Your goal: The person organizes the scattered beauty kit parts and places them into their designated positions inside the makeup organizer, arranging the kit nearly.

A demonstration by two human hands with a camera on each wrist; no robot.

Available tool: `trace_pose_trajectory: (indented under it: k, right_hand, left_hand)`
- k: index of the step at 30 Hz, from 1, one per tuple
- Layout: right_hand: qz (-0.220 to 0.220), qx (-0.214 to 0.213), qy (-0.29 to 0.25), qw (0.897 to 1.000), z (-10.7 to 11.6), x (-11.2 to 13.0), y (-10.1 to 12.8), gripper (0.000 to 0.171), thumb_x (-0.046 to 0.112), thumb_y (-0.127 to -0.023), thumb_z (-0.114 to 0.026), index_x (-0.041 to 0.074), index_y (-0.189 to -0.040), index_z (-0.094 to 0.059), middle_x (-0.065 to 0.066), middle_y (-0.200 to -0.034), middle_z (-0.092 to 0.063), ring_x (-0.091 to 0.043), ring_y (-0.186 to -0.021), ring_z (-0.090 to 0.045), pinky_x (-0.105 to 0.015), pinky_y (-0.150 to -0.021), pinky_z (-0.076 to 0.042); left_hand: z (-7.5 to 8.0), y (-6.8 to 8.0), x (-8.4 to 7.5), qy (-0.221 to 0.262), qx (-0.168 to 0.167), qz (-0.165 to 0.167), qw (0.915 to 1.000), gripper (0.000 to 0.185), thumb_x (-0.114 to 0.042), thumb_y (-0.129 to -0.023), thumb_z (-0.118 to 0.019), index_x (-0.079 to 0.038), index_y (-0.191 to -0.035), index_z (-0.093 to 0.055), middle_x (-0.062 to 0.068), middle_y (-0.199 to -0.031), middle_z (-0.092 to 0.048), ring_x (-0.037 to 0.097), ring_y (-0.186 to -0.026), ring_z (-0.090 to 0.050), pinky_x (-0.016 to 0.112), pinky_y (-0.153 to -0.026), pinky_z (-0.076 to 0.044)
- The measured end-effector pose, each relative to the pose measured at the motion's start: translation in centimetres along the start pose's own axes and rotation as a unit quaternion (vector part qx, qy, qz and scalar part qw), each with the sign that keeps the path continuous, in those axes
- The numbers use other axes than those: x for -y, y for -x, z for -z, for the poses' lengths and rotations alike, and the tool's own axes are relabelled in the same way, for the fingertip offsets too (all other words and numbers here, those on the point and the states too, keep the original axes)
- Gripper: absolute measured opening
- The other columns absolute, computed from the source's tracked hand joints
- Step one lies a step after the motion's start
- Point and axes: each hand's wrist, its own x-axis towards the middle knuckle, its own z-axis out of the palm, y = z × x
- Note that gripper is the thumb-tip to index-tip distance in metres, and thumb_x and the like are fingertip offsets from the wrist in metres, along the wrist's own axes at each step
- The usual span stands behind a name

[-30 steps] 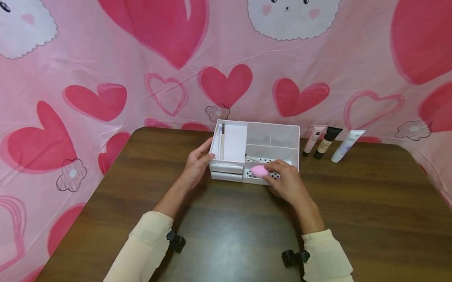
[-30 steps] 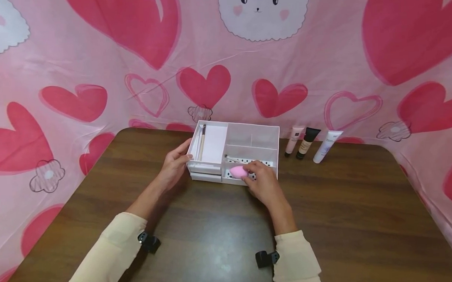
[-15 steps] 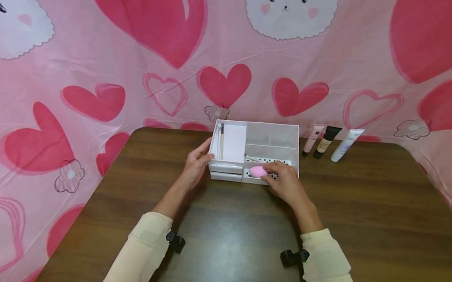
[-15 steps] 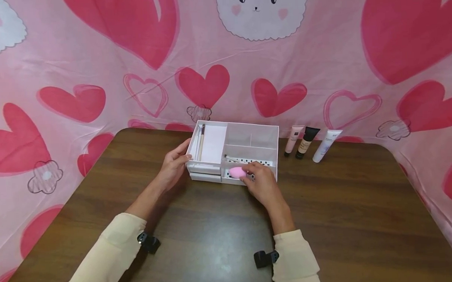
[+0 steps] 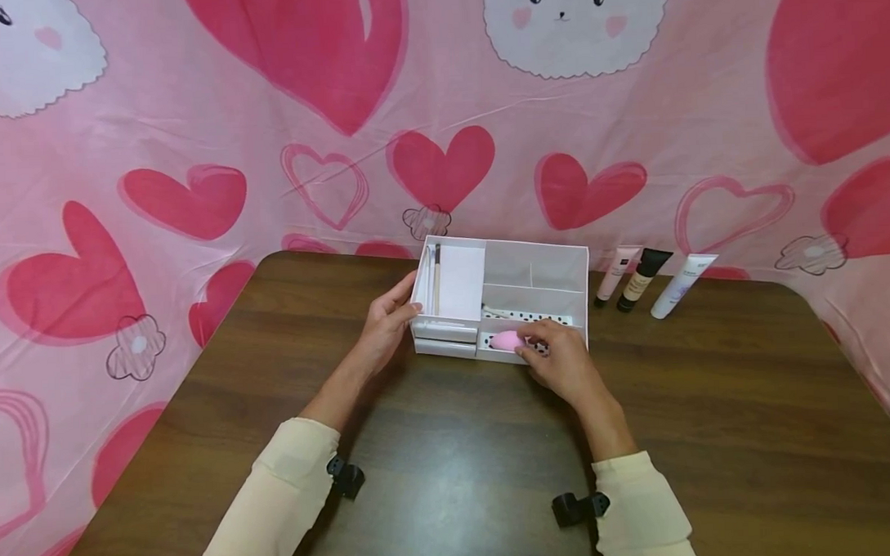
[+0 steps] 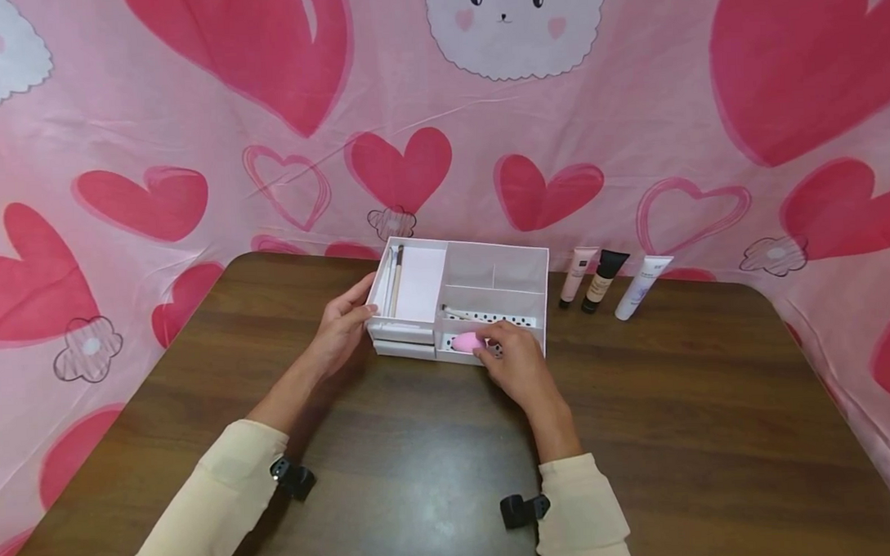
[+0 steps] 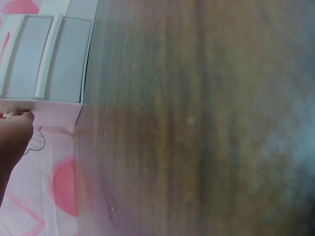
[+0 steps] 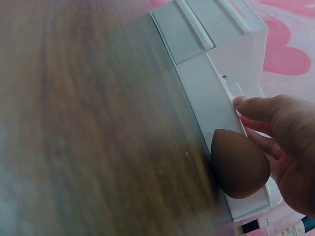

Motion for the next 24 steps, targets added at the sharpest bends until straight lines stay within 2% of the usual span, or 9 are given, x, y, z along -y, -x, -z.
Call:
trace_pose_trajectory:
  k: [9, 12, 16, 24]
  right_hand:
    - [0.010, -0.014, 0.008, 1.000, 1.1, 0.4, 0.8, 0.023, 0.009, -0.083, -0.074, 0.004, -0.105, -0.074, -0.012, -0.095, -0.074, -0.026, -0.084, -0.067, -0.043, -0.076, -0.055]
    - [0.000, -0.010, 0.009, 1.000, 1.6, 0.6, 1.2, 0.023, 0.009, -0.084, -0.074, 0.003, -0.106, -0.074, -0.013, -0.101, -0.074, -0.027, -0.090, -0.068, -0.044, -0.080, -0.056]
    - [-0.023, 0.012, 0.010, 1.000, 2.3, 0.7, 1.9, 0.024, 0.008, -0.085, -0.072, 0.002, -0.109, -0.072, -0.014, -0.108, -0.073, -0.028, -0.100, -0.067, -0.047, -0.086, -0.056]
    - [-0.043, 0.054, 0.036, 0.997, 3.6, 0.8, 2.7, 0.028, 0.013, -0.085, -0.073, 0.004, -0.112, -0.071, -0.012, -0.109, -0.072, -0.027, -0.102, -0.067, -0.049, -0.091, -0.054]
  left_hand:
    - [-0.1, -0.1, 0.0, -0.002, -0.003, 0.003, 1.0000, 0.063, 0.009, -0.093, -0.039, 0.006, -0.153, -0.018, 0.018, -0.164, -0.018, 0.027, -0.148, -0.020, 0.007, -0.099, -0.040]
    - [-0.1, -0.1, 0.1, -0.004, -0.002, 0.002, 1.0000, 0.063, 0.009, -0.093, -0.039, 0.006, -0.153, -0.018, 0.018, -0.164, -0.018, 0.027, -0.148, -0.020, 0.008, -0.099, -0.041]
    - [-0.1, -0.1, 0.2, -0.001, -0.002, 0.002, 1.0000, 0.063, 0.010, -0.093, -0.039, 0.006, -0.152, -0.019, 0.018, -0.164, -0.019, 0.026, -0.147, -0.022, 0.008, -0.100, -0.041]
    - [0.0, 0.0, 0.1, -0.003, -0.001, -0.001, 1.0000, 0.063, 0.009, -0.093, -0.039, 0.007, -0.152, -0.019, 0.018, -0.163, -0.019, 0.027, -0.147, -0.021, 0.008, -0.100, -0.041]
